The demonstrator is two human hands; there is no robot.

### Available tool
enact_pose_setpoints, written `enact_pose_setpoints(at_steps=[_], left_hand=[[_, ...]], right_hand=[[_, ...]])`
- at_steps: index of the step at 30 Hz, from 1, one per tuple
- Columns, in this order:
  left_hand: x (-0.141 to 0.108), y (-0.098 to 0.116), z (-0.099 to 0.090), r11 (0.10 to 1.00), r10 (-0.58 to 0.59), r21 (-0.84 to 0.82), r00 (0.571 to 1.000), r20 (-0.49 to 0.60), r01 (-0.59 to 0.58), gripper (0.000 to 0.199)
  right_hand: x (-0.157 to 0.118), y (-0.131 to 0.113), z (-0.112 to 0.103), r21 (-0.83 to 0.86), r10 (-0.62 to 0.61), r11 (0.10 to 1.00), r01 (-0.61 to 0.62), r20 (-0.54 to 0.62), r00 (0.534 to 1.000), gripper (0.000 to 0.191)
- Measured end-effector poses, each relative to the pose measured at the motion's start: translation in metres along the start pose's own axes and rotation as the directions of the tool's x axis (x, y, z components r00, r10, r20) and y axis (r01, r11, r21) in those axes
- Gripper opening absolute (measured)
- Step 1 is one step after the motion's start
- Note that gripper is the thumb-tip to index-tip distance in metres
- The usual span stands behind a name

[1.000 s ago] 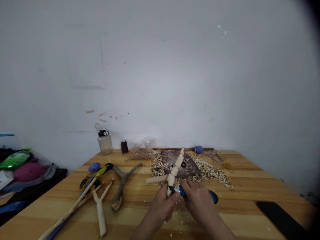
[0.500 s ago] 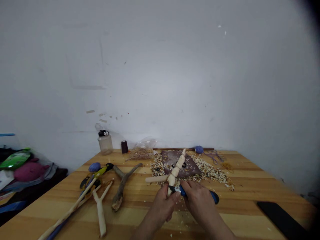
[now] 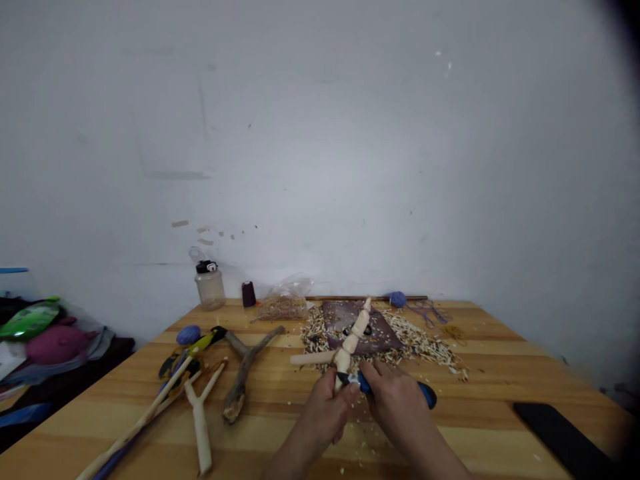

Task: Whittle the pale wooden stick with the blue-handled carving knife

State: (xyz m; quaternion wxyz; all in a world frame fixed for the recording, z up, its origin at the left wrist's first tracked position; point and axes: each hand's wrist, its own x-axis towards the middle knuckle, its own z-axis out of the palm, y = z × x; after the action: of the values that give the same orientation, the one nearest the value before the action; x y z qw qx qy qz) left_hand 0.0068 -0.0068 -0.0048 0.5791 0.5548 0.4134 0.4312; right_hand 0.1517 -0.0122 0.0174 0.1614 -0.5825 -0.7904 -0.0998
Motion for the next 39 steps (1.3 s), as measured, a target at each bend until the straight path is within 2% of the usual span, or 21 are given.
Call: enact_pose_setpoints(at_steps=[4,10,21,31,34,36,39], left_hand=[[0.0,0.001,-0.001,0.999,0.003,0.047,1.0,-0.028,-0.002,0.04],[-0.003,0.007,-0.005,0.946,0.214,0.272,0.971,-0.107,-0.178,0.033],[-0.004,0.008,-0.003,0.916,0.202,0.375,0.972,-0.117,-0.145,0.03],[-0.003,0.01,0.0,0.935,0.201,0.328,0.964,-0.174,-0.136,0.027],[0.0,0.006,-0.001,0.947,0.211,0.28,0.961,-0.181,-0.155,0.026],[0.002,0.002,0.0,0.972,0.165,0.192,0.974,-0.154,-0.135,0.029],[0.001,0.0,0.0,1.0,0.011,0.013,1.0,-0.007,-0.011,0.038]], right_hand=[[0.001,-0.002,0.001,-0.023,0.003,1.0,-0.003,0.024,1.0,0.024],[0.003,-0.005,0.007,-0.043,0.053,0.998,-0.05,0.064,0.997,0.025],[0.005,-0.01,0.011,-0.044,0.075,0.996,-0.071,0.075,0.994,0.025],[0.006,-0.01,0.015,-0.067,0.099,0.993,-0.097,0.031,0.995,0.022],[0.007,-0.007,0.019,0.032,0.12,0.992,-0.122,0.052,0.991,0.02],[0.007,-0.003,0.024,0.206,0.101,0.971,-0.119,0.095,0.99,0.018],[0.008,0.002,0.03,0.526,0.021,0.844,-0.108,0.169,0.985,0.014]])
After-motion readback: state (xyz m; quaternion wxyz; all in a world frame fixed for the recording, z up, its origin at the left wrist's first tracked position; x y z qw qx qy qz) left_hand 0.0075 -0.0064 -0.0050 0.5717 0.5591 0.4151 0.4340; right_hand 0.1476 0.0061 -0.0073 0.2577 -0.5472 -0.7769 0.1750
